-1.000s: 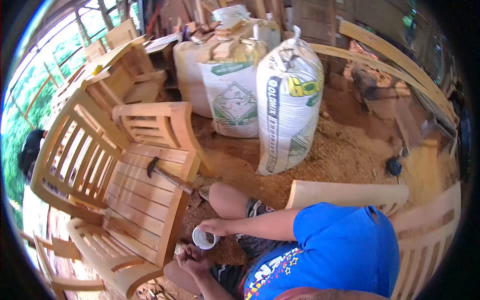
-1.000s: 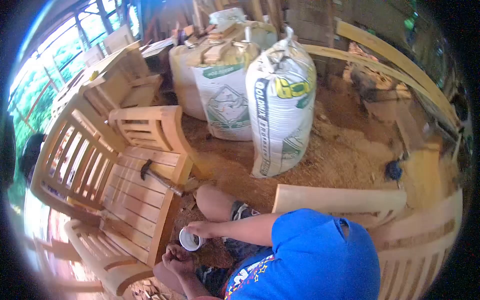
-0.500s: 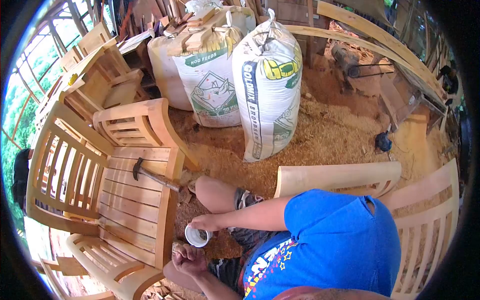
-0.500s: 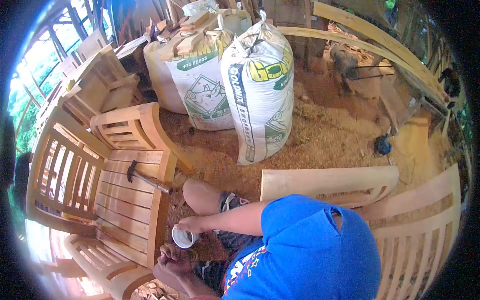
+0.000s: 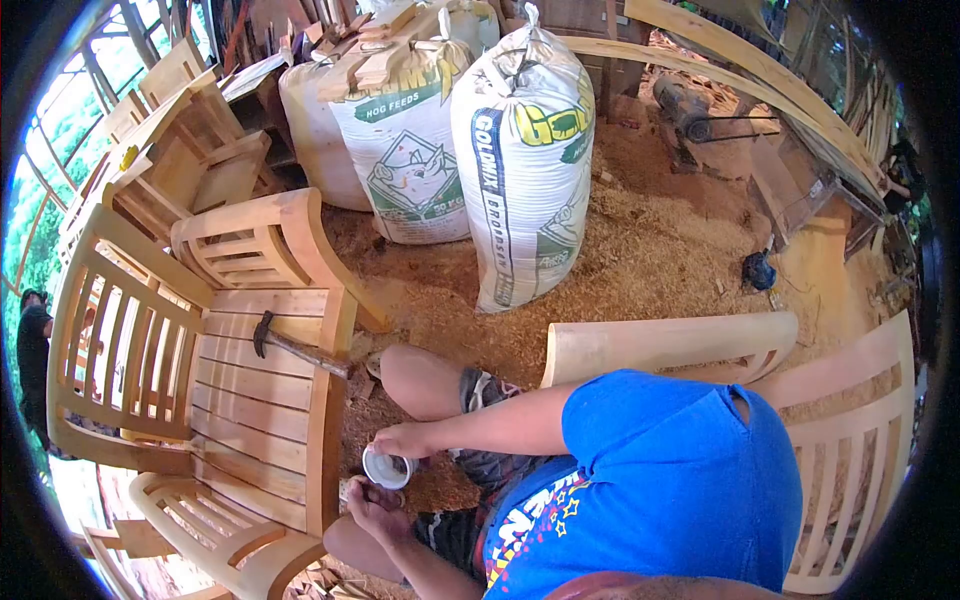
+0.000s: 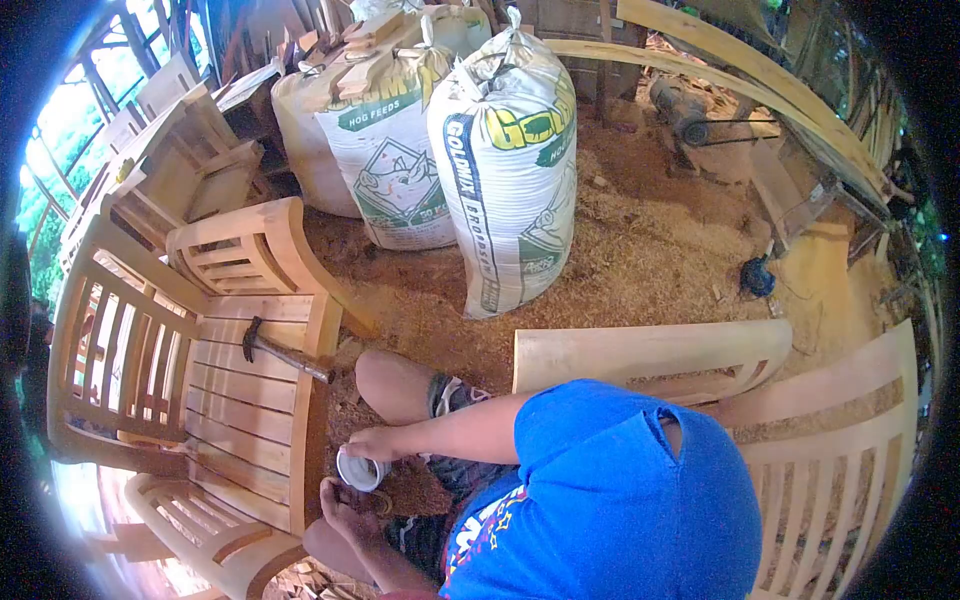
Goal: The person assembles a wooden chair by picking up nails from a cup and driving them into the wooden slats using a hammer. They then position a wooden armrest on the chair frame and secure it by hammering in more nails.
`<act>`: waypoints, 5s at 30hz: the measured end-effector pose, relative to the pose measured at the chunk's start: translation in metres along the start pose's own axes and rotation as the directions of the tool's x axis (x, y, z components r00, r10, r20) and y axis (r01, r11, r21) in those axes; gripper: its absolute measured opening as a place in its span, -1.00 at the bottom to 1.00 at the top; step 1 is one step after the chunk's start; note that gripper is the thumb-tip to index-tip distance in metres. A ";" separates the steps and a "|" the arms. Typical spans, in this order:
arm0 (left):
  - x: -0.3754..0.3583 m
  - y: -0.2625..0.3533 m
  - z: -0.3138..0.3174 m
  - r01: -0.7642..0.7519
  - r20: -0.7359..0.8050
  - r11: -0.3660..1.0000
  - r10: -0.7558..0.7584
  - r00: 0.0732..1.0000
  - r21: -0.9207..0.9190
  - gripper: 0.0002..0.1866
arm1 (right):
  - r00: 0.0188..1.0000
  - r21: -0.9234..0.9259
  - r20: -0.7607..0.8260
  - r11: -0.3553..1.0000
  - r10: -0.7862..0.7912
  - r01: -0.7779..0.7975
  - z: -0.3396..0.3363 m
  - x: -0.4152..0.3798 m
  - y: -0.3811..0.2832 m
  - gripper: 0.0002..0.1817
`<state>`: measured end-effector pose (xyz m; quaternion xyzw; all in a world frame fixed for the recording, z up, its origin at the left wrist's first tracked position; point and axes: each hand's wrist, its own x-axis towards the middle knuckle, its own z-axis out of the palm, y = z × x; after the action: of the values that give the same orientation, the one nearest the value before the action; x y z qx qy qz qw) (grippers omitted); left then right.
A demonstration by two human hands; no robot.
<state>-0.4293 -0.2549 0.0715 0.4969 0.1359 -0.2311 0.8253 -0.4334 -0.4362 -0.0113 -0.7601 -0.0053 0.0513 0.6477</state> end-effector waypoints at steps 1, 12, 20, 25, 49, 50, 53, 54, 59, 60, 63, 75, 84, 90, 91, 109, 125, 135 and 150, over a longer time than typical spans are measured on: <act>0.006 -0.004 -0.004 -0.037 -0.020 0.999 0.038 0.999 0.019 -0.69 | 1.000 -0.006 0.017 1.000 0.008 -0.008 -0.001 -0.002 -0.003 -0.26; 0.025 0.010 -0.033 -0.027 0.096 0.901 0.075 0.993 -0.433 -0.67 | 0.993 0.311 0.052 0.943 0.108 -0.119 -0.025 -0.007 -0.039 -0.48; 0.022 0.011 -0.044 0.068 0.079 0.836 -0.029 0.996 -0.545 -0.60 | 0.944 0.359 0.098 0.874 0.314 -0.328 -0.024 0.004 0.006 -0.38; 0.019 0.013 -0.041 0.087 0.111 0.814 -0.028 0.993 -0.574 -0.61 | 0.944 0.318 0.118 0.889 0.308 -0.330 -0.025 -0.002 -0.018 -0.35; 0.014 0.015 -0.047 0.143 0.213 0.725 0.005 0.977 -0.673 -0.55 | 0.974 0.260 0.053 0.939 0.220 -0.226 -0.023 -0.010 -0.034 -0.40; 0.014 0.013 -0.054 0.231 0.383 0.622 0.121 0.916 -0.748 -0.44 | 0.979 0.245 0.052 0.948 0.197 -0.204 -0.022 -0.008 -0.033 -0.41; -0.003 0.027 -0.038 0.228 0.413 0.649 0.146 0.899 -0.726 -0.28 | 0.973 0.296 0.062 0.926 0.224 -0.232 -0.021 -0.006 -0.033 -0.42; -0.005 0.029 -0.036 0.237 0.426 0.642 0.156 0.891 -0.730 -0.23 | 0.974 0.283 0.065 0.932 0.216 -0.226 -0.022 -0.006 -0.036 -0.41; -0.004 0.033 -0.033 0.231 0.439 0.655 0.171 0.882 -0.720 0.00 | 0.971 0.251 0.036 0.939 0.234 -0.236 -0.019 -0.004 -0.034 -0.40; -0.004 0.033 -0.032 0.230 0.439 0.656 0.172 0.882 -0.719 0.01 | 0.972 0.253 0.042 0.938 0.232 -0.235 -0.020 -0.004 -0.032 -0.40; -0.005 0.034 -0.032 0.222 0.433 0.663 0.170 0.885 -0.715 0.04 | 0.971 0.252 0.050 0.938 0.233 -0.238 -0.020 -0.004 -0.031 -0.39; -0.007 0.031 -0.031 0.162 0.419 0.691 0.221 0.881 -0.705 0.10 | 0.965 0.248 0.066 0.933 0.254 -0.262 -0.017 -0.008 -0.045 -0.37; -0.008 0.033 -0.031 0.162 0.416 0.682 0.225 0.881 -0.713 0.11 | 0.964 0.230 0.082 0.937 0.252 -0.264 -0.019 -0.005 -0.037 -0.35; -0.008 0.033 -0.031 0.169 0.415 0.680 0.216 0.884 -0.714 0.11 | 0.966 0.255 0.099 0.932 0.238 -0.256 -0.019 -0.004 -0.030 -0.35; -0.008 0.033 -0.031 0.171 0.416 0.680 0.214 0.884 -0.713 0.11 | 0.965 0.256 0.098 0.931 0.242 -0.259 -0.019 -0.004 -0.031 -0.36; -0.007 0.033 -0.032 0.161 0.416 0.696 0.215 0.883 -0.700 0.15 | 0.965 0.238 0.103 0.936 0.242 -0.260 -0.019 -0.004 -0.032 -0.35; -0.007 0.034 -0.034 0.175 0.438 0.688 0.227 0.870 -0.704 0.14 | 0.963 0.224 0.090 0.937 0.254 -0.268 -0.017 -0.004 -0.037 -0.39; -0.006 0.034 -0.034 0.179 0.439 0.688 0.221 0.871 -0.703 0.16 | 0.953 0.221 0.105 0.928 0.284 -0.301 -0.016 -0.004 -0.043 -0.37; -0.007 0.035 -0.033 0.157 0.430 0.709 0.223 0.875 -0.687 0.19 | 0.959 0.232 0.112 0.932 0.259 -0.279 -0.016 -0.005 -0.042 -0.39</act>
<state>-0.4171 -0.2102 0.0854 0.0730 -0.0062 -0.2625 0.9621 -0.4343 -0.4459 0.0334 -0.6649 0.0794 0.1700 0.7230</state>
